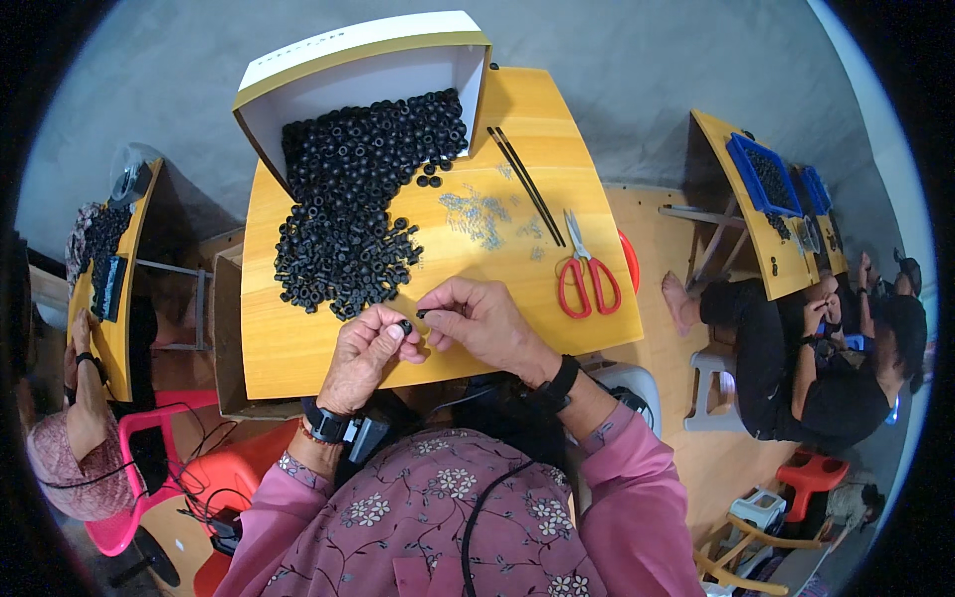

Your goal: Manually assembling small plastic and metal components at a workbench.

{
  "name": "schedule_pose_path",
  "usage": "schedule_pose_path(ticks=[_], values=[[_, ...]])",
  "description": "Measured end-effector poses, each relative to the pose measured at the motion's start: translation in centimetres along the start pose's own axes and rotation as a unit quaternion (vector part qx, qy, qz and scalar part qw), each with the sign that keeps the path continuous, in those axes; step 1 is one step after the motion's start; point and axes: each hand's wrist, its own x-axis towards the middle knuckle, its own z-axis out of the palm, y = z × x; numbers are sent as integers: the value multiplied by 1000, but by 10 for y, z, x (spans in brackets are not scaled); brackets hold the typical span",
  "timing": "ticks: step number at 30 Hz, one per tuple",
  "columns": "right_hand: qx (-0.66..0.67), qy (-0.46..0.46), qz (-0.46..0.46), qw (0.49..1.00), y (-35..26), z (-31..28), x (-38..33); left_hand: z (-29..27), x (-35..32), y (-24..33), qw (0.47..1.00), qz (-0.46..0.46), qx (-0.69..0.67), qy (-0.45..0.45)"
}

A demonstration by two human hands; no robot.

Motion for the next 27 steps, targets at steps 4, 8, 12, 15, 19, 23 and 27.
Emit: schedule_pose_path(ticks=[4, 8, 12, 15, 19, 23, 27], values=[[-52, 10, 28, 998, -1, -5, 4, 3, -2, 2, 1000, 11, -4, 8], [-390, 38, -96, 915, -6, -12, 16, 8, -7, -1, 998, 49, 27, 25], [-463, 45, -153, 872, -1, -5, 33, 10, -11, -4, 992, 88, 83, 42], [-437, 41, -122, 890, -2, 0, 39, 10, -11, -4, 991, 95, 87, 45], [-449, 35, -157, 879, -4, 4, 46, 9, -11, -3, 991, 94, 86, 46], [-471, 33, -172, 864, -2, 2, 53, 8, -9, -2, 990, 95, 92, 46], [-433, 45, -181, 882, 3, -4, 52, 8, -9, -2, 989, 96, 101, 47]])
